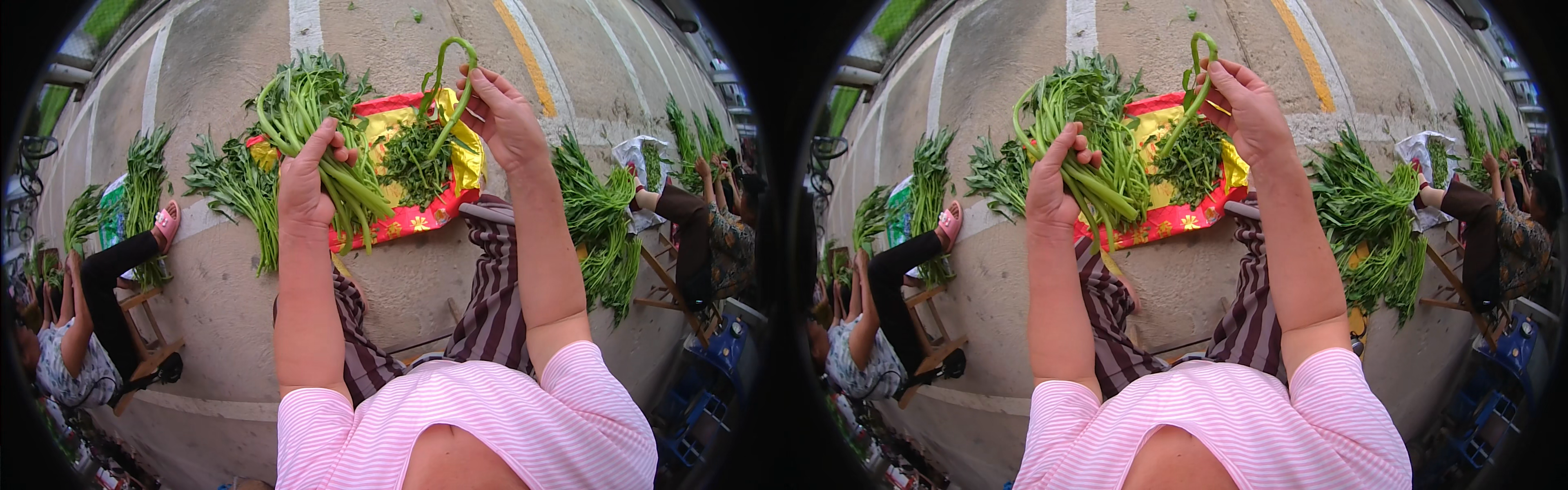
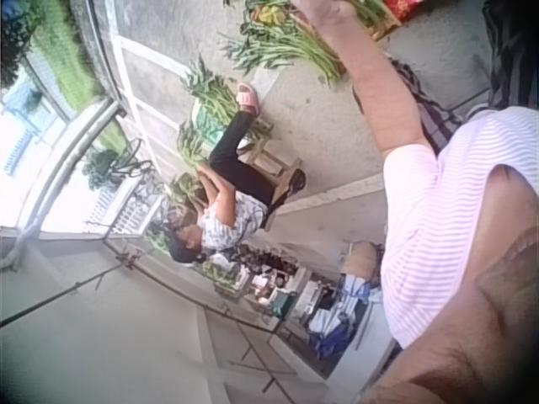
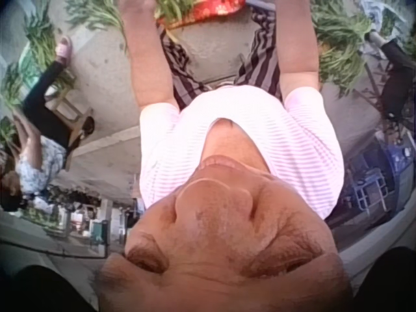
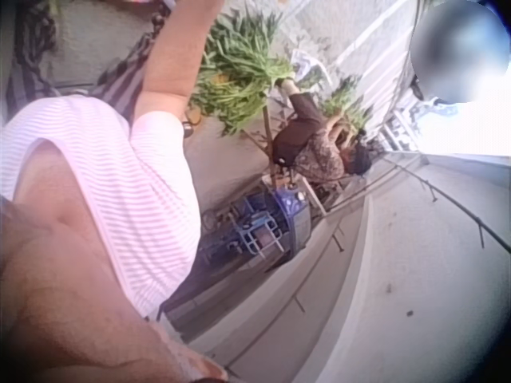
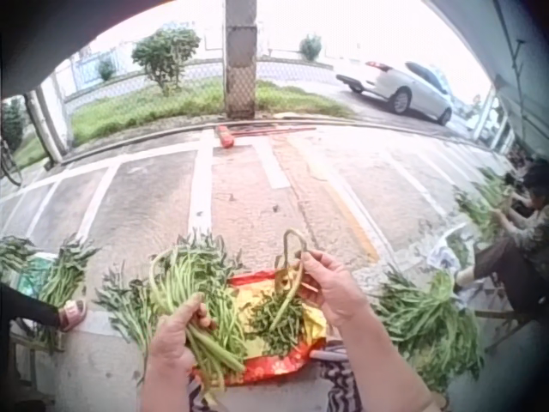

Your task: The person picks leaves and small stems from bunches of green vegetables by hand and places them into a pile on a mat on the ground.

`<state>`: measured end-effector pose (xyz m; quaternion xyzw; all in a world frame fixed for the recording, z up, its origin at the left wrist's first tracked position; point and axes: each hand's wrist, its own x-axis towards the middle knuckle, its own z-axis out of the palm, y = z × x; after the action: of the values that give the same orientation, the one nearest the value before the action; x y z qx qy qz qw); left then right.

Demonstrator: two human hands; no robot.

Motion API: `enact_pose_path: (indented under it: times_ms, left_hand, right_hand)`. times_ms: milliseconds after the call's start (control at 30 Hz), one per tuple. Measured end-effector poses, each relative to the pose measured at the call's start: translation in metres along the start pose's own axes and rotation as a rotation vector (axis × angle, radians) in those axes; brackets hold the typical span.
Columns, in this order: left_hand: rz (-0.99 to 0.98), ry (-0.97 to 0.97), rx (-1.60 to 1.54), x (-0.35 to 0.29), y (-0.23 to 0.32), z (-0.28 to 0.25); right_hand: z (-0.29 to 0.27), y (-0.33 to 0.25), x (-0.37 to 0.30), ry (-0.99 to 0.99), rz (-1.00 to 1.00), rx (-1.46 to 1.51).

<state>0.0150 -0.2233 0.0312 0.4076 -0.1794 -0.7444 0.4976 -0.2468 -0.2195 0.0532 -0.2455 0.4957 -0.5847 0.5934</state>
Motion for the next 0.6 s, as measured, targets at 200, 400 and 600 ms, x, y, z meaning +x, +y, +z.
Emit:
enact_pose_path:
  times_ms: [200,400,600]
  left_hand:
    - [-0.005,-0.013,0.041,-0.002,-0.005,0.005]
    - [0.000,-0.042,0.032,-0.004,-0.005,0.005]
    - [-0.047,-0.075,-0.048,-0.002,-0.005,0.003]
  right_hand:
    - [-0.004,-0.004,0.000,-0.014,0.004,0.017]
    - [-0.004,-0.004,0.001,-0.113,-0.010,0.133]
    - [0.009,-0.001,-0.004,-0.131,0.027,0.201]
